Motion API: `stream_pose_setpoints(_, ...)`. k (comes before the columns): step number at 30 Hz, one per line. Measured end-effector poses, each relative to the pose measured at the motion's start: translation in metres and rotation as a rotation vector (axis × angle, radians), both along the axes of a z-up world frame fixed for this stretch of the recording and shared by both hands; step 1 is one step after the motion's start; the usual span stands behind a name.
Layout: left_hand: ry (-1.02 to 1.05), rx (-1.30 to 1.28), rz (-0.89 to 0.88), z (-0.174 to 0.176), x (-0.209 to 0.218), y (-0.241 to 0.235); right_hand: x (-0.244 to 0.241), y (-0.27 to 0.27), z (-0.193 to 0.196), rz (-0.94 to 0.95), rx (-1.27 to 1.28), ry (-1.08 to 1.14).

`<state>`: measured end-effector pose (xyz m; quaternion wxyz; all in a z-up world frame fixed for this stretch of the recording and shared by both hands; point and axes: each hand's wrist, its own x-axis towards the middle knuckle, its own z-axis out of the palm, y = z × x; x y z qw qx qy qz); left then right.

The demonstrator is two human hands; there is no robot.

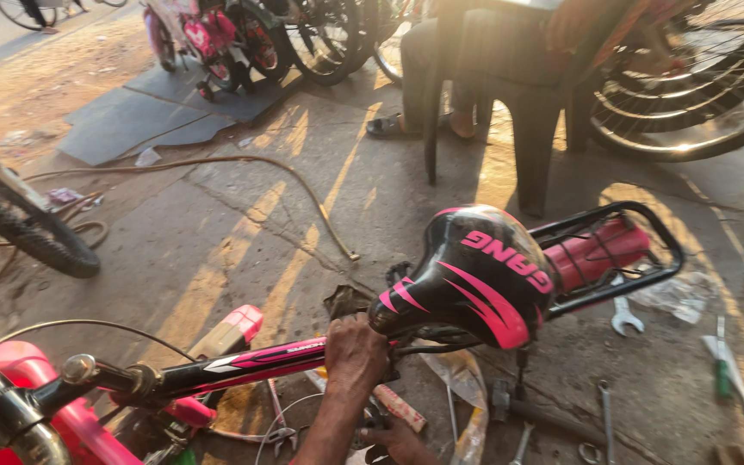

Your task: The person is repairing a pink and black bicycle. They use a wrench to tighten bolts on the rear rack and handlebar area, and use pliers to adjust the brake cable. The person works on the seat post and handlebar components.

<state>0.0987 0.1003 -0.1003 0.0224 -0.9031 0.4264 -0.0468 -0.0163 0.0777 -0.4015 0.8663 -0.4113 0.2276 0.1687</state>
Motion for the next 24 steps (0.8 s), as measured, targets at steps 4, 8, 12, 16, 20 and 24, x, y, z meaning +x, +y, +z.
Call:
stream_pose_setpoints(4,0.036,-0.069,-0.012,-0.002,0.0,-0.002,0.011,0.015,-0.013,-0.487,-0.711,-0.104)
stream_pose_setpoints(8,0.015,-0.14,-0.006,-0.004,0.001,0.001,-0.016,-0.049,-0.017,-0.541,-0.738,-0.157)
stream_pose_setpoints(12,0.072,-0.175,0.015,-0.011,0.003,-0.003,-0.066,-0.137,-0.017,-0.398,0.023,0.085)
stream_pose_setpoints(16,0.045,-0.205,0.008,-0.017,0.003,-0.003,-0.065,-0.114,-0.015,-0.294,0.282,-0.069)
stream_pose_setpoints(20,0.024,-0.192,0.011,-0.016,0.008,-0.005,-0.013,-0.029,-0.008,-0.03,0.065,-0.088)
stream_pose_setpoints(24,-0.003,-0.233,-0.012,-0.01,0.003,-0.007,0.005,-0.028,0.012,-0.036,-0.203,-0.007)
